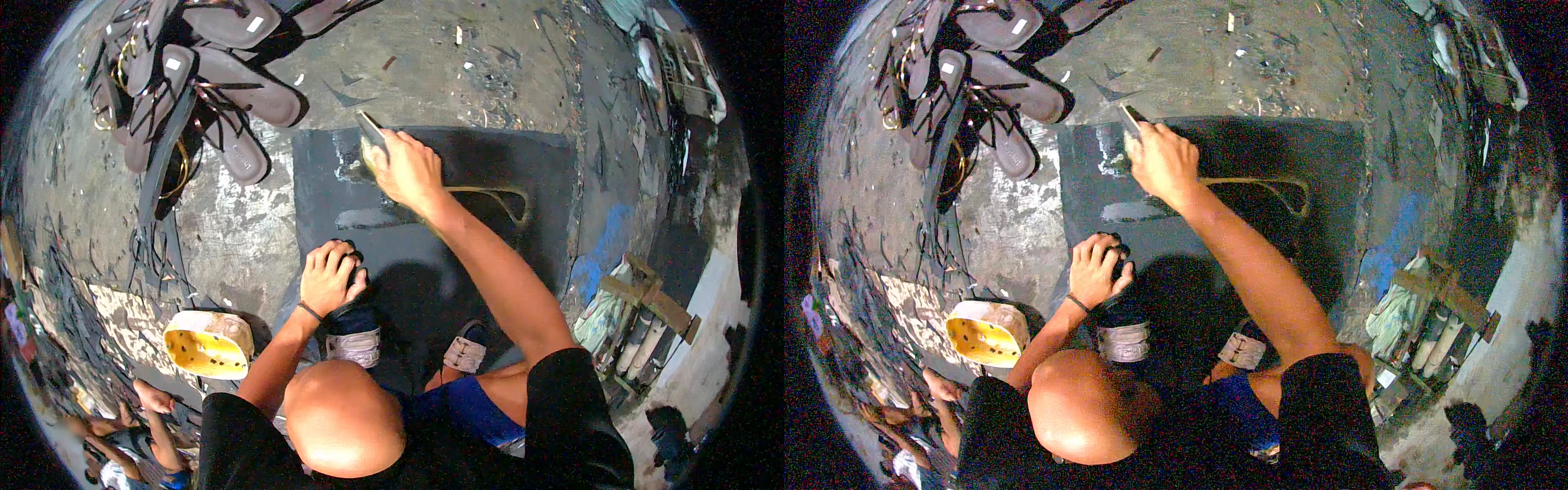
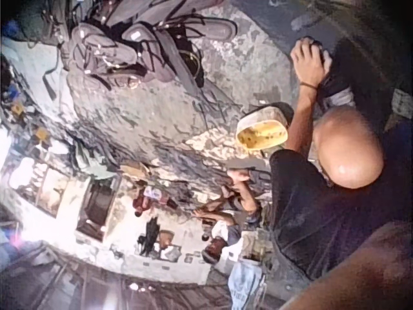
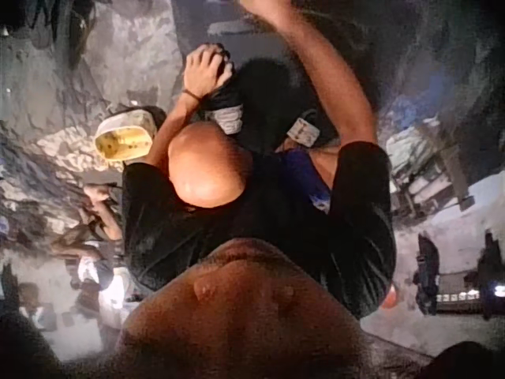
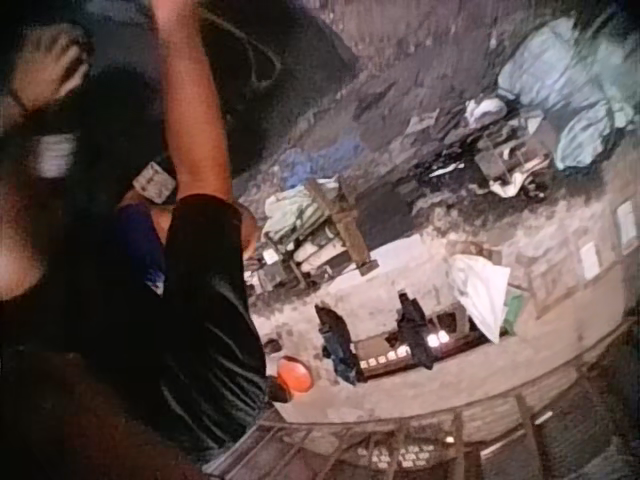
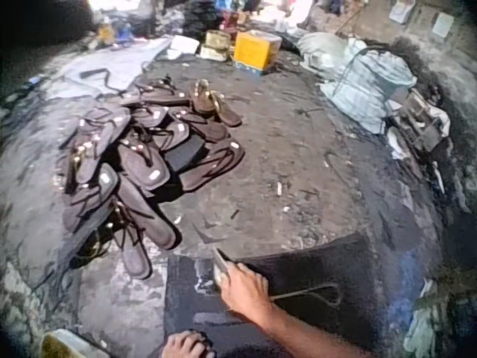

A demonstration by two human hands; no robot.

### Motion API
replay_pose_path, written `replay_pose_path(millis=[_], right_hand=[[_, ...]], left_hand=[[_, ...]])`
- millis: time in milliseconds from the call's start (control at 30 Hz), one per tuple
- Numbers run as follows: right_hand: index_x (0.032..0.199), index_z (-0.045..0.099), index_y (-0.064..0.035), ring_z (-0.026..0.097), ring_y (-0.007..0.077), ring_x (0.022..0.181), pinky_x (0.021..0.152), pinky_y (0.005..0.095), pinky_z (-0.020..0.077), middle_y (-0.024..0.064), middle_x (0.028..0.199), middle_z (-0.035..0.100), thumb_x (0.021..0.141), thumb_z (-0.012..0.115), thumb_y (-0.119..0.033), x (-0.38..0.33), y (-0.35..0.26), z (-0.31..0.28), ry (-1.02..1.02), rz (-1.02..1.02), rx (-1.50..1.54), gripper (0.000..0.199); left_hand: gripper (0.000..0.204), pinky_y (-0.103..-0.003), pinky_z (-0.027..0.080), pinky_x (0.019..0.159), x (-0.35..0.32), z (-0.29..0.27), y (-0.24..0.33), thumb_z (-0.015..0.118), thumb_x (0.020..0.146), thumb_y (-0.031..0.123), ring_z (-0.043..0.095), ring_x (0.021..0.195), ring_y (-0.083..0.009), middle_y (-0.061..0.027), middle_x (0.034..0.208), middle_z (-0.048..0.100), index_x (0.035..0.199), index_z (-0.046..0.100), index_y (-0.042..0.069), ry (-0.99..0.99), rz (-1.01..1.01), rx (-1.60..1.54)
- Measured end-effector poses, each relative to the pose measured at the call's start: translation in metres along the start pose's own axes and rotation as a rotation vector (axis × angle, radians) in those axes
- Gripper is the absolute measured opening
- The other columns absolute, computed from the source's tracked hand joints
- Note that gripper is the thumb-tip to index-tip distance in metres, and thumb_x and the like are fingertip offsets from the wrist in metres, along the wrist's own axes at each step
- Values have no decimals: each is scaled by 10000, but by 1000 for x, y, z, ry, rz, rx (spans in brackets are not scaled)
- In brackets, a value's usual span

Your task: The person pours a yellow adhesive from a container onto a black rubber sheet and spreads it evenly using a scraper. The person then lifts the sheet and places it aside.

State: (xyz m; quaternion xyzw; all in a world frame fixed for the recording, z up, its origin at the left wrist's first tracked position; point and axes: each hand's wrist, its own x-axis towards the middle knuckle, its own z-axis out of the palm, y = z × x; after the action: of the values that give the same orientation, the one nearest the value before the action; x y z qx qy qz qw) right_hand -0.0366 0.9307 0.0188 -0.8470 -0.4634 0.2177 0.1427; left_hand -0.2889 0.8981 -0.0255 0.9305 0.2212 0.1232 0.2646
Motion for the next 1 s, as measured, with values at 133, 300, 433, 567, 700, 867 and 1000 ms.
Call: replay_pose_path(millis=[133,300,433,567,700,867,1000], right_hand=[[1165,606,-64,652,423,894,793,523,517,205,1004,651,913,551,-280,13,-21,10,-73,-60,-7,336],[1161,618,-65,658,411,887,781,519,523,194,992,654,912,574,-267,18,-43,18,-114,-87,-30,324],[1164,626,-78,663,403,866,748,504,532,172,980,660,908,591,-279,19,-44,22,-91,-211,-40,327],[1121,665,-156,638,256,987,868,448,480,58,1015,664,889,566,-212,32,-36,14,-199,-687,-248,258],[1088,672,-180,569,176,1130,1078,463,338,-21,1074,647,850,561,-175,44,9,-11,-290,-1102,-421,264],[1060,658,-164,564,207,1142,1170,550,238,11,1045,642,819,564,-148,19,132,-60,-374,-1151,-405,259],[1166,666,-155,538,164,1243,1184,500,238,-19,1249,634,823,538,-162,-31,245,-106,-377,-894,-330,367]], left_hand=[[228,-403,408,926,0,3,-2,670,813,310,512,1124,-250,-36,1122,578,934,625,122,10,2,-16],[234,-404,408,922,-4,4,-4,667,813,311,510,1123,-253,-39,1120,575,936,621,118,-3,0,-9],[225,-402,412,915,-2,3,-2,671,809,307,515,1112,-252,-37,1112,577,924,618,121,12,0,-8],[220,-397,411,918,2,1,-1,687,797,300,524,1110,-248,-26,1102,583,924,619,134,12,-6,-1],[215,-403,416,920,-1,6,-2,717,766,271,535,1114,-263,-30,1112,588,911,616,147,-3,-16,-20],[219,-417,412,915,2,7,3,731,743,249,551,1088,-279,-36,1085,597,893,608,147,-25,-21,3],[213,-440,395,928,-2,8,4,723,748,252,532,1086,-294,-46,1086,583,902,613,154,-41,-41,34]])
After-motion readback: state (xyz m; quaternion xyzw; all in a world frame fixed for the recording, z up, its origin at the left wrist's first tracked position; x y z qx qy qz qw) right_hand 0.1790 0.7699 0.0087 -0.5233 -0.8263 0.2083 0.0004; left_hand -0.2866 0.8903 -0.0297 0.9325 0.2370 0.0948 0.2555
